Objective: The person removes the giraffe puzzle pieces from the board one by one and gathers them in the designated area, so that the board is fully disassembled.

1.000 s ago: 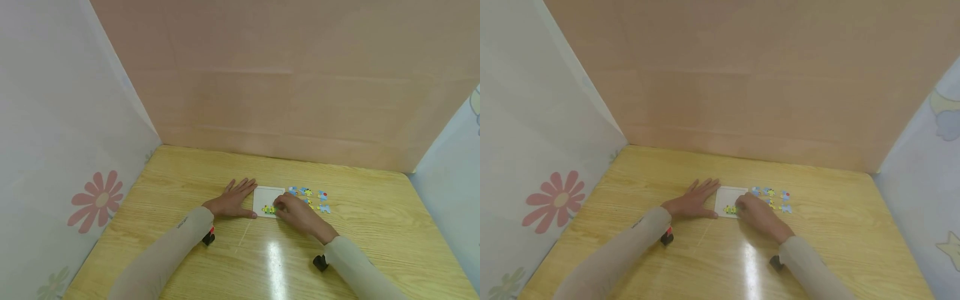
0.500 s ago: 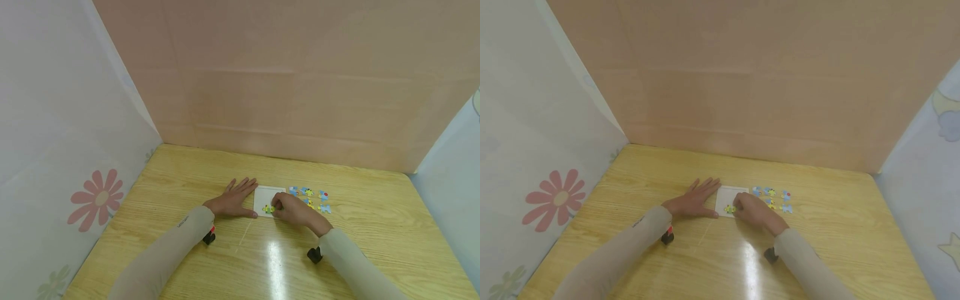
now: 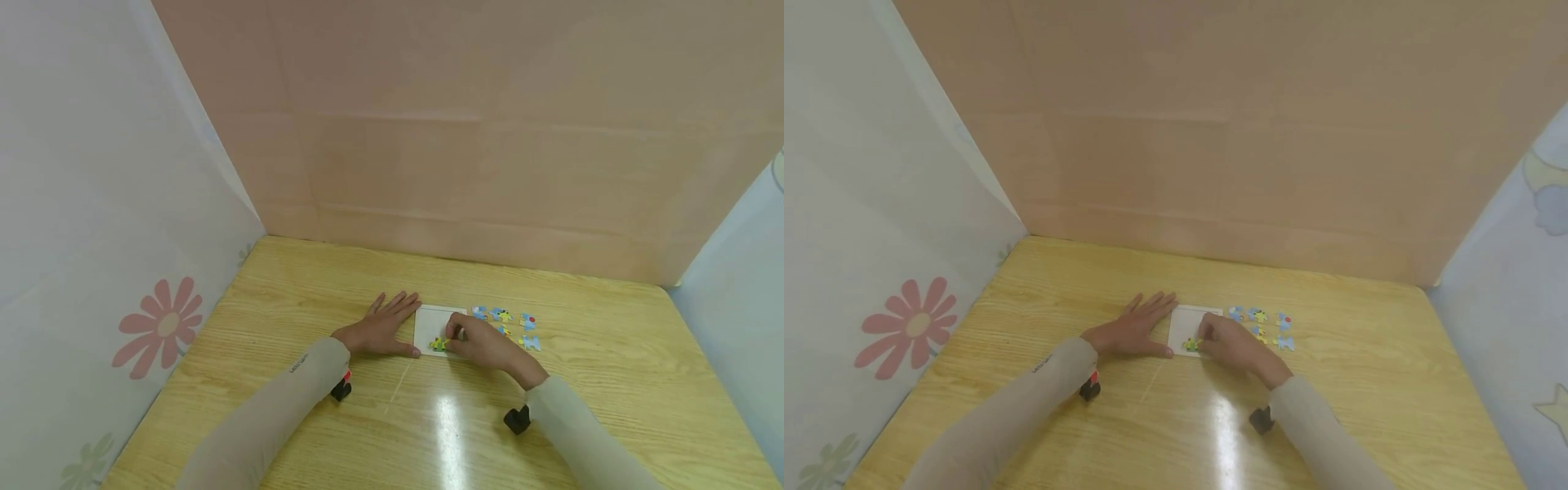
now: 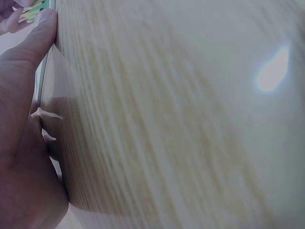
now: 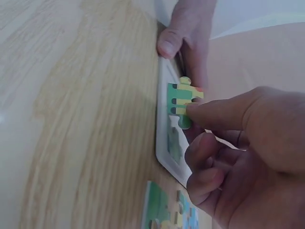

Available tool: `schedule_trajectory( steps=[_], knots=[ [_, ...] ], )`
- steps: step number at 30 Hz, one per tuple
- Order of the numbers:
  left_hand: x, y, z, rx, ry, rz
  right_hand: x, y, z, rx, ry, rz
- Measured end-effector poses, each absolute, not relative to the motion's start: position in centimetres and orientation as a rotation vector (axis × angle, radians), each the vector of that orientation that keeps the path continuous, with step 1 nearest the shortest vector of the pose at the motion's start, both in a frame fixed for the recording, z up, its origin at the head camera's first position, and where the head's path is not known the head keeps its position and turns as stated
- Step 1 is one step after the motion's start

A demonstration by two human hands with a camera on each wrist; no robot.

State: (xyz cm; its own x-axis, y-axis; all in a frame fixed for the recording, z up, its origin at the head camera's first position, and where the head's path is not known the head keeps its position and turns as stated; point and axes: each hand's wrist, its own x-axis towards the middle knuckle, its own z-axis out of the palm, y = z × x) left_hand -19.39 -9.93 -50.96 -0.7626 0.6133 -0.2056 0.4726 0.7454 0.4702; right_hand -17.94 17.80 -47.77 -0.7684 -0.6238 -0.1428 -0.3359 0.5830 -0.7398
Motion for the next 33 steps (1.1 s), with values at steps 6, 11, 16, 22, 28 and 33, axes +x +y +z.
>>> schedule_trajectory(
  steps=[6,11,16,22,28,33],
  knots=[
    [-19.4,-9.9,-51.3,0.837,2.602,0.550,-17.5,19.2,-47.6,-0.747,2.402,-1.101],
    [-19.4,-10.0,-51.5,0.841,2.604,0.542,-16.8,21.0,-47.2,-0.675,2.424,-1.130],
    [-19.4,-10.0,-51.4,0.855,2.593,0.571,-16.0,23.5,-47.4,-0.622,2.465,-1.122],
    [-19.3,-10.1,-51.2,0.871,2.600,0.559,-15.2,26.4,-47.8,-0.578,2.492,-1.129],
    [-19.4,-10.0,-51.5,0.868,2.593,0.577,-14.6,28.8,-47.9,-0.569,2.515,-1.104],
    [-19.5,-10.0,-51.6,0.867,2.594,0.569,-14.5,29.9,-48.2,-0.548,2.521,-1.075]
  ],
)
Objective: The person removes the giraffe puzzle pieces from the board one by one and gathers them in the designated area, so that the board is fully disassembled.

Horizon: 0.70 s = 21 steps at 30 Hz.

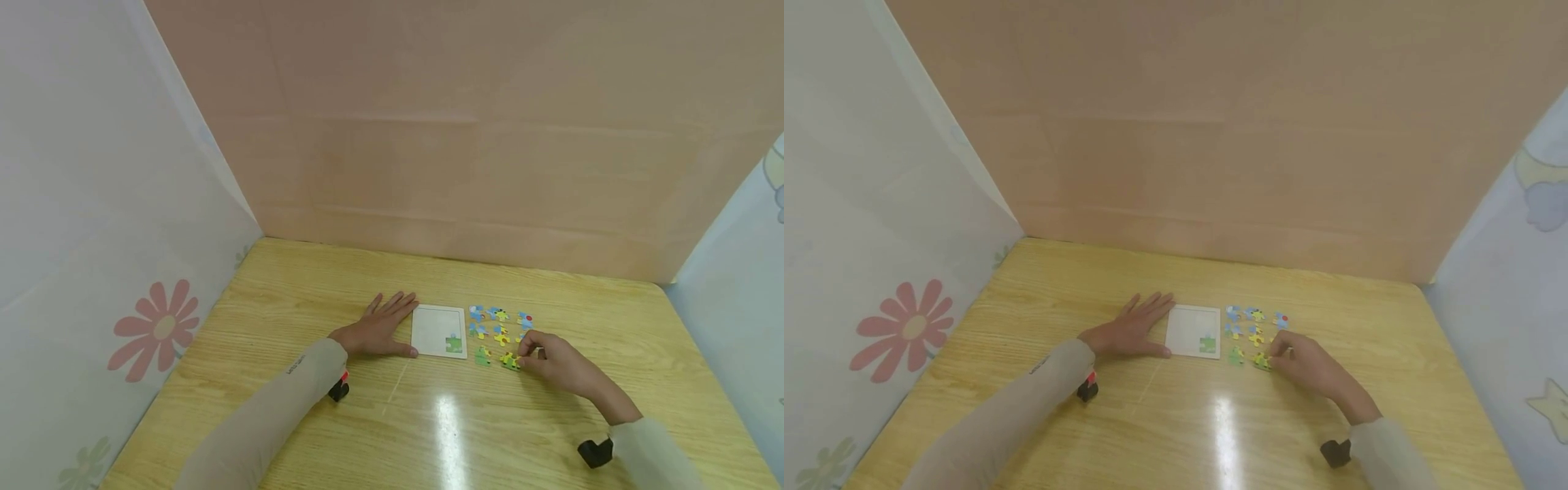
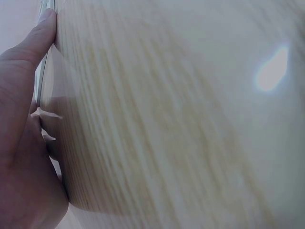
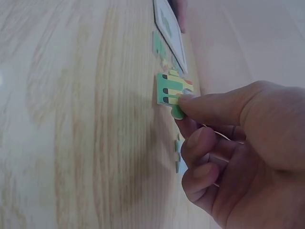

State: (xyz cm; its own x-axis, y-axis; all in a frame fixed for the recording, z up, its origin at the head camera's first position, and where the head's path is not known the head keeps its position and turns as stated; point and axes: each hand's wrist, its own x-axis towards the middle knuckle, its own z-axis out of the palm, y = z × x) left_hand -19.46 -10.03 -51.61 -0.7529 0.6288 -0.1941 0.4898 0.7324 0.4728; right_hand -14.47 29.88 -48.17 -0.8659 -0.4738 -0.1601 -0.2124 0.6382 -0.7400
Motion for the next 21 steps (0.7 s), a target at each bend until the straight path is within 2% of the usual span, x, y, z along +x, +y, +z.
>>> schedule_trajectory(
  steps=[21],
  knots=[
    [-19.7,-10.1,-52.0,0.860,2.581,0.611,-15.2,28.8,-48.9,-0.504,2.621,-1.010]
  ],
)
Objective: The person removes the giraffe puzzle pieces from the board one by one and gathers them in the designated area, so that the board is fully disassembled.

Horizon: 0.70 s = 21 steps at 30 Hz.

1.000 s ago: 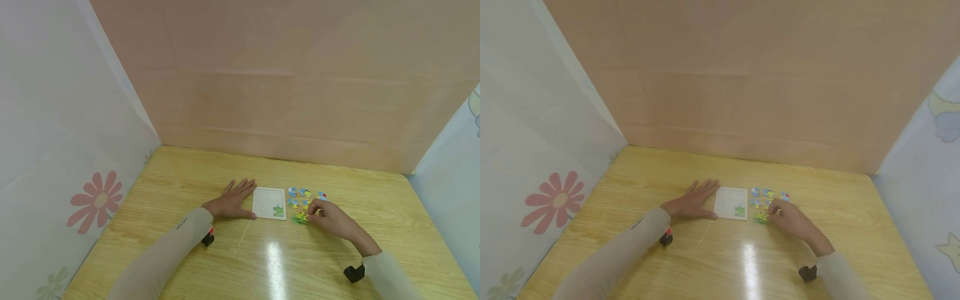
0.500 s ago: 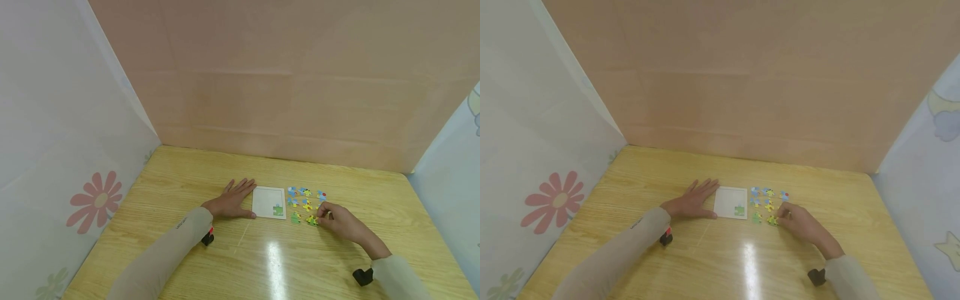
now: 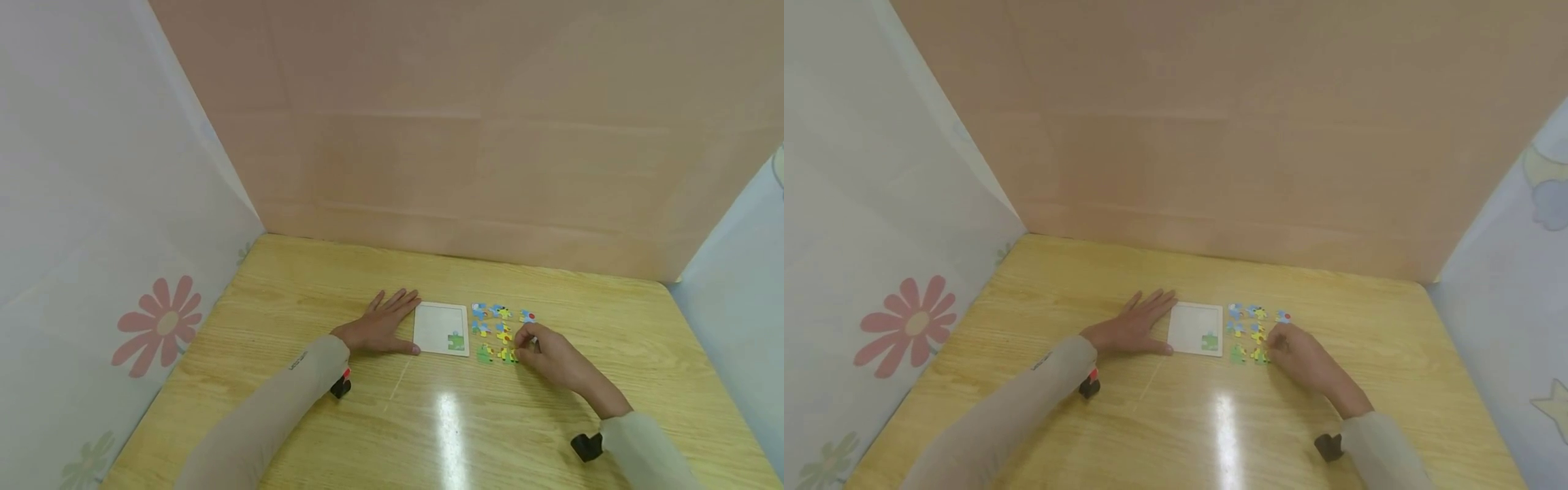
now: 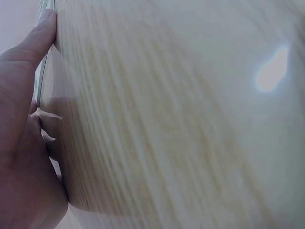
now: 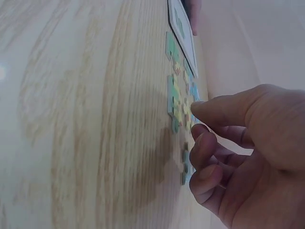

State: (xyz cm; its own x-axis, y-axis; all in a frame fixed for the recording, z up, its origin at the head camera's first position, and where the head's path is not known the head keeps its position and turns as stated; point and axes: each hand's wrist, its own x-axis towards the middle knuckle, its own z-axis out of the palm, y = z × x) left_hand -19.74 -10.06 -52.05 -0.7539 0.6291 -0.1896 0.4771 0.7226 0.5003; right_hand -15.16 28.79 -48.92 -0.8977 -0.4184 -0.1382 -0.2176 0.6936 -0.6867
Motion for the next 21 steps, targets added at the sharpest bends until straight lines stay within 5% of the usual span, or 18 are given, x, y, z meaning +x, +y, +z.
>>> schedule_trajectory(
  steps=[21],
  knots=[
    [-19.4,-10.0,-51.6,0.859,2.611,0.541,-17.6,21.7,-49.4,-0.739,2.619,-0.922]
  ],
)
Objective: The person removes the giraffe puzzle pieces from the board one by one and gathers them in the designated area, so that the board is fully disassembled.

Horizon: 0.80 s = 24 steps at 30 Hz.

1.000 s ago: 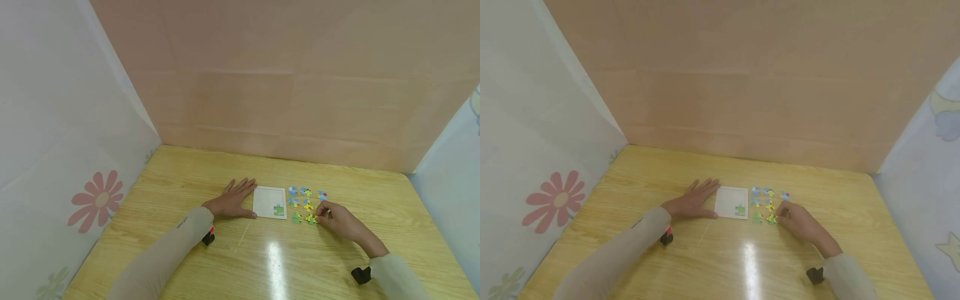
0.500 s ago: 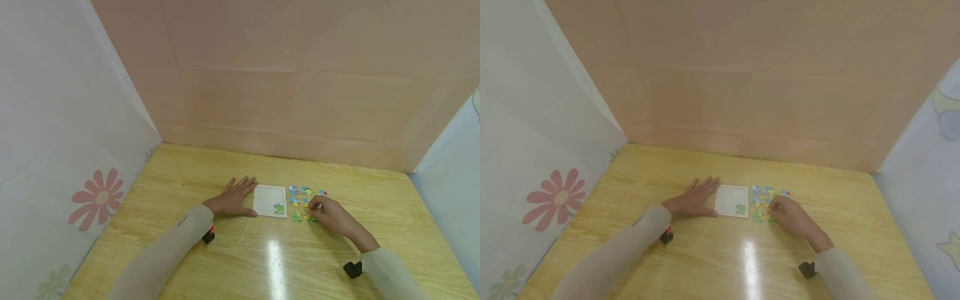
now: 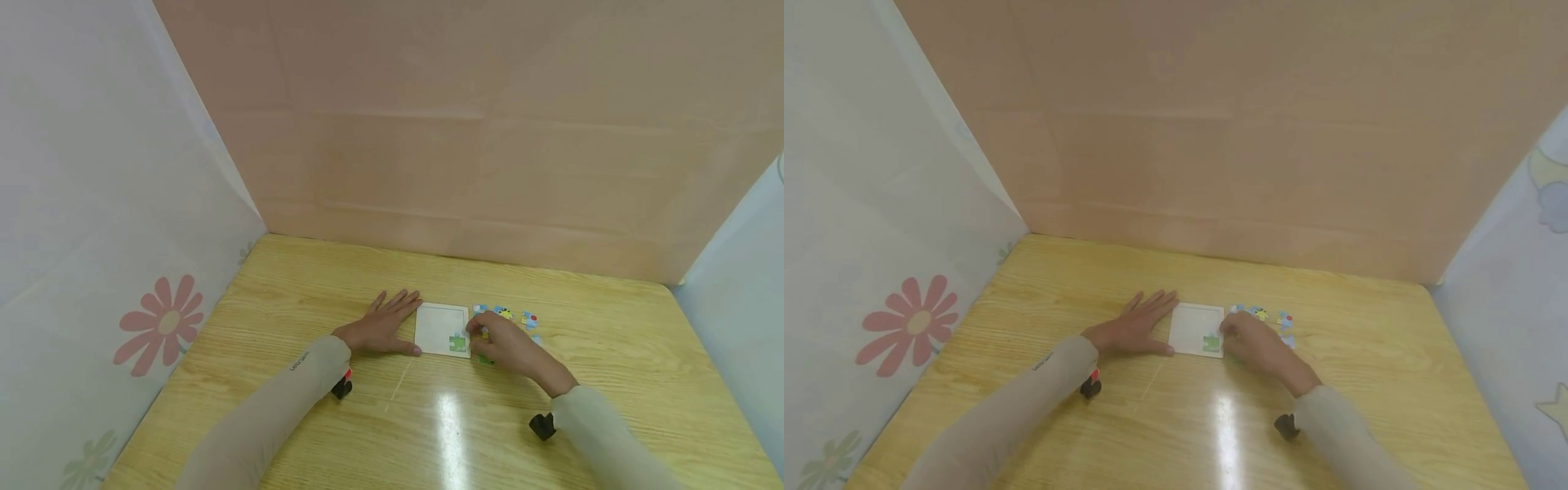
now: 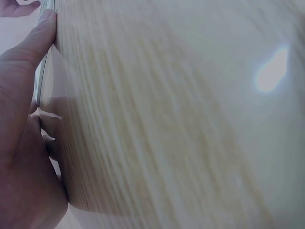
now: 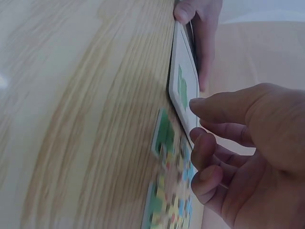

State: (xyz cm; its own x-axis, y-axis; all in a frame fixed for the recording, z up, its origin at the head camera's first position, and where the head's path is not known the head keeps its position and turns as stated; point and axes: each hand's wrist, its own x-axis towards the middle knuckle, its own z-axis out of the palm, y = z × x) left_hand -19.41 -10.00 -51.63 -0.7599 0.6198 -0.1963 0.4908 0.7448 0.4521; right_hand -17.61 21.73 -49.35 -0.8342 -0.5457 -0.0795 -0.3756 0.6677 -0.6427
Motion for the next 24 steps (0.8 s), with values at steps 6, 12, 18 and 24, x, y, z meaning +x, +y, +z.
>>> schedule_trajectory(
  steps=[6,12,18,24],
  knots=[
    [-19.4,-10.0,-51.6,0.860,2.604,0.545,-17.8,19.9,-49.4,-0.800,2.596,-0.927],
    [-19.4,-9.9,-51.6,0.848,2.604,0.562,-17.5,18.6,-49.0,-0.801,2.627,-0.773],
    [-19.4,-10.0,-51.6,0.842,2.616,0.531,-17.4,18.2,-48.6,-0.789,2.637,-0.735],
    [-19.5,-10.0,-51.7,0.847,2.619,0.527,-17.4,18.1,-48.7,-0.796,2.663,-0.723]
  ],
)
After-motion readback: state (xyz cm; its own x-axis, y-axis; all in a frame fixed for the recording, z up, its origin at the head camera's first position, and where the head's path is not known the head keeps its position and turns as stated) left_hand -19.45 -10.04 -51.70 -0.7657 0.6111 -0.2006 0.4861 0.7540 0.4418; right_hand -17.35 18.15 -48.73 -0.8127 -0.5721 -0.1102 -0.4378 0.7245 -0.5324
